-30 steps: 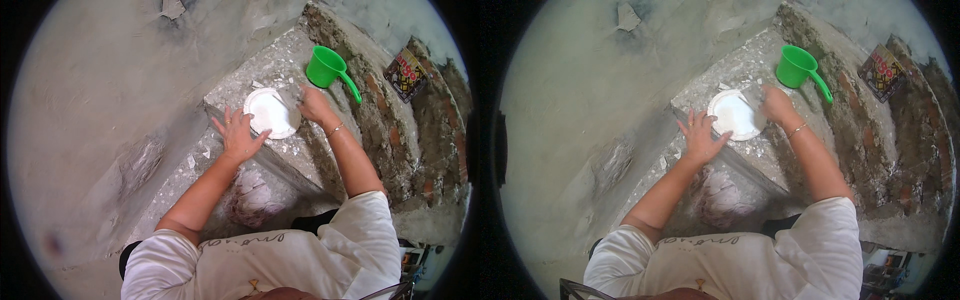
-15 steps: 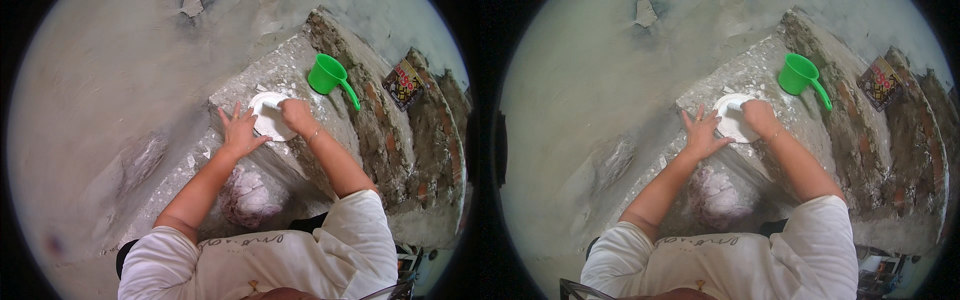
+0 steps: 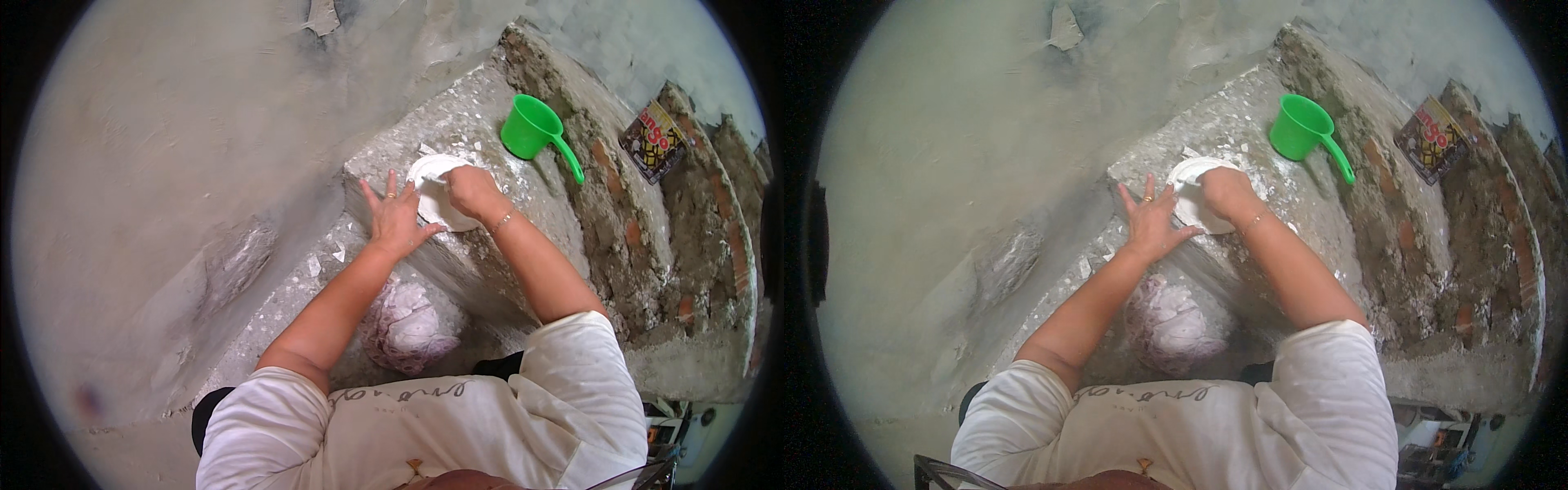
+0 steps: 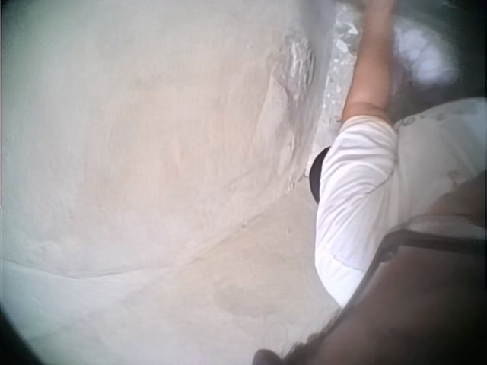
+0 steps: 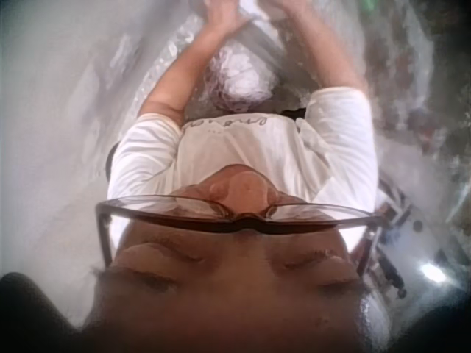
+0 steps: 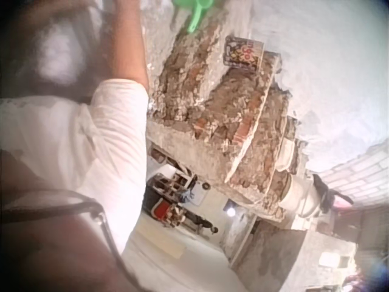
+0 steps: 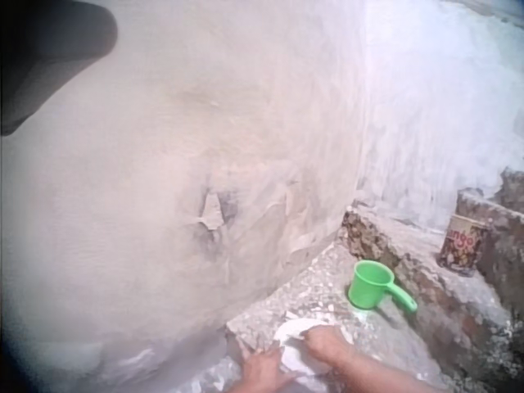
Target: The person applies a white filler to a concrete wall using a putty knife. They scoop the material from a white plate, spread it across the wall surface, and smooth it with repetitive scraping motions.
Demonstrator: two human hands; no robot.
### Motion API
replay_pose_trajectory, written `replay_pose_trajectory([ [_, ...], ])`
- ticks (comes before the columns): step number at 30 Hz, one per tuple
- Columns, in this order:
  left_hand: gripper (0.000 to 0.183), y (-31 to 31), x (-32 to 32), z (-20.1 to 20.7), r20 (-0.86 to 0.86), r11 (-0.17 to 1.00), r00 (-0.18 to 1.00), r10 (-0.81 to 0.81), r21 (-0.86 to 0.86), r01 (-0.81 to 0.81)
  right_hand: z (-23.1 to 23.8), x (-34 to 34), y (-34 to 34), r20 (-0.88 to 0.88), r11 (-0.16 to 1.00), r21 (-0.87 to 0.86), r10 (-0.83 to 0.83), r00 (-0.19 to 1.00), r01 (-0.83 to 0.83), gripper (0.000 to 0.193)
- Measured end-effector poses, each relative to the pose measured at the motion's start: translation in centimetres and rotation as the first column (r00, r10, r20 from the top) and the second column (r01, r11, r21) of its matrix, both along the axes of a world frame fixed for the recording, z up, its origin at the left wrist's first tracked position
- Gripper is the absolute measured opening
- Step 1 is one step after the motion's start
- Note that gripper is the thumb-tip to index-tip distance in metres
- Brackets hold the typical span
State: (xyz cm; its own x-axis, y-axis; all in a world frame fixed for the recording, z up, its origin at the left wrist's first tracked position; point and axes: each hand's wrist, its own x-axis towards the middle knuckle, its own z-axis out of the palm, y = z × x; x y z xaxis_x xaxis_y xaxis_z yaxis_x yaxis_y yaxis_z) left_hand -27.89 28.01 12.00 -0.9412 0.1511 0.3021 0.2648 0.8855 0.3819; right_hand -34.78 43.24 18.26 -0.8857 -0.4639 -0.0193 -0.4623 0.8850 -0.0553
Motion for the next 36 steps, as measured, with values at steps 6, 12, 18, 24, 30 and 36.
replay_pose_trajectory([
  [6, 0.076, -0.2, 0.4, 0.2, -0.014, 1.0, 1.0, 0.003, -0.014, -0.003, 2.5, 0.1, 2.0, 0.022, 0.994, -0.066, -0.085, 0.996, 0.086, 0.03],
  [12, 0.073, 0.1, 0.3, 0.2, -0.012, 0.999, 1.0, -0.018, -0.029, 0.018, -0.7, -1.1, 0.0, -0.078, 0.985, -0.138, -0.12, 0.99, 0.108, 0.034],
  [18, 0.07, -0.3, 0.2, -0.7, -0.087, 1.0, 0.996, -0.003, 0.015, 0.004, 1.7, -1.8, -0.3, -0.036, 0.977, -0.112, -0.186, 0.982, 0.181, 0.025],
  [24, 0.07, 0.2, 0.1, -0.3, -0.035, 1.0, 0.999, -0.015, 0.016, 0.016, -1.2, -3.3, -1.5, -0.105, 0.983, -0.125, -0.149, 0.983, 0.135, 0.031],
  [30, 0.072, -0.3, 0.2, -0.9, -0.051, 0.999, 0.999, 0.016, 0.04, -0.014, 1.6, -2.1, -0.4, -0.051, 0.991, -0.115, -0.07, 0.996, 0.064, 0.032],
  [36, 0.073, 0.3, 0.1, -1.1, -0.06, 0.998, 0.998, -0.008, 0.064, 0.012, -0.9, -3.5, -0.1, -0.071, 0.971, -0.123, -0.215, 0.974, 0.205, 0.028],
])
